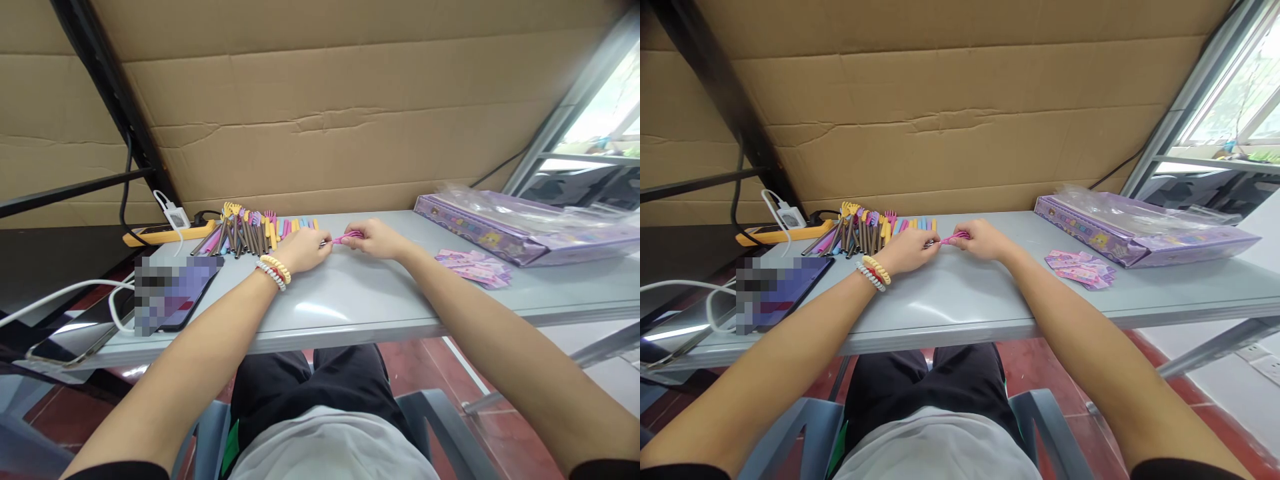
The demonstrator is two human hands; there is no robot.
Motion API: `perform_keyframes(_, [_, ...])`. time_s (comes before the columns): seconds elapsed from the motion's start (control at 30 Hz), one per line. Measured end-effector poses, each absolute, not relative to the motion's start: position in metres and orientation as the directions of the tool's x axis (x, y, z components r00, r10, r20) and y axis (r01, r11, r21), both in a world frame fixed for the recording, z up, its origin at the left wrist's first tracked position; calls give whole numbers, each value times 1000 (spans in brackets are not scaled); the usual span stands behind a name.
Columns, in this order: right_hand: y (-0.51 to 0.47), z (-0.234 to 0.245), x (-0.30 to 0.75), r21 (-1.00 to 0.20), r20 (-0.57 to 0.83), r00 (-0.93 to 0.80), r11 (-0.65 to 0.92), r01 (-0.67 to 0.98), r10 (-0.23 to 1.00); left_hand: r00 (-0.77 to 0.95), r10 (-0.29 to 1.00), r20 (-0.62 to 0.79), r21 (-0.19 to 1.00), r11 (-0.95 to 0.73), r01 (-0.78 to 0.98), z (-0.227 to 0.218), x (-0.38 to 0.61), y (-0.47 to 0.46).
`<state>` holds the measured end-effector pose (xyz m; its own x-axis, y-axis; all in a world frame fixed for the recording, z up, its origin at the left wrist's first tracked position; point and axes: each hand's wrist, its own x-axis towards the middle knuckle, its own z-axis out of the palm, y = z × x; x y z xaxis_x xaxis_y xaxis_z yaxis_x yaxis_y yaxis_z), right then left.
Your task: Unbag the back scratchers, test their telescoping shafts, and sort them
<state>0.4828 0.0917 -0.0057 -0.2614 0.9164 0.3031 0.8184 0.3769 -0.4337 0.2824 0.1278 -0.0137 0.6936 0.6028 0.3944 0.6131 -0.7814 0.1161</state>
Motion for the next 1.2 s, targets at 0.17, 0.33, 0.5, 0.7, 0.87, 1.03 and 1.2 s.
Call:
perform_keyframes(0.17, [92, -5, 484, -524, 270, -227, 340, 781, 936, 690, 616, 380, 138, -775, 616, -12, 283, 126])
perform_keyframes(0.33, [95, -6, 485, -643, 284, -193, 336, 688, 939, 683, 618, 390, 162, -776, 609, -9, 284, 127])
perform_keyframes(0.5, [97, -9, 487, -685, 305, -191, 354, 637, 933, 659, 657, 366, 151, -741, 654, -9, 285, 127])
perform_keyframes(0.7, [102, -10, 492, -811, 255, -179, 311, 496, 950, 642, 691, 333, 157, -712, 685, -7, 287, 123])
perform_keyframes(0.87, [105, -9, 491, -900, 233, -118, 260, 349, 965, 646, 675, 357, 62, -707, 705, -3, 289, 121])
perform_keyframes(1.03, [107, -6, 490, -919, 247, -110, 269, 288, 963, 653, 640, 406, -67, -691, 720, 1, 290, 123])
perform_keyframes(1.2, [109, -3, 512, -928, 292, -6, 285, 238, 956, 624, 669, 404, -62, -661, 748, 7, 284, 126])
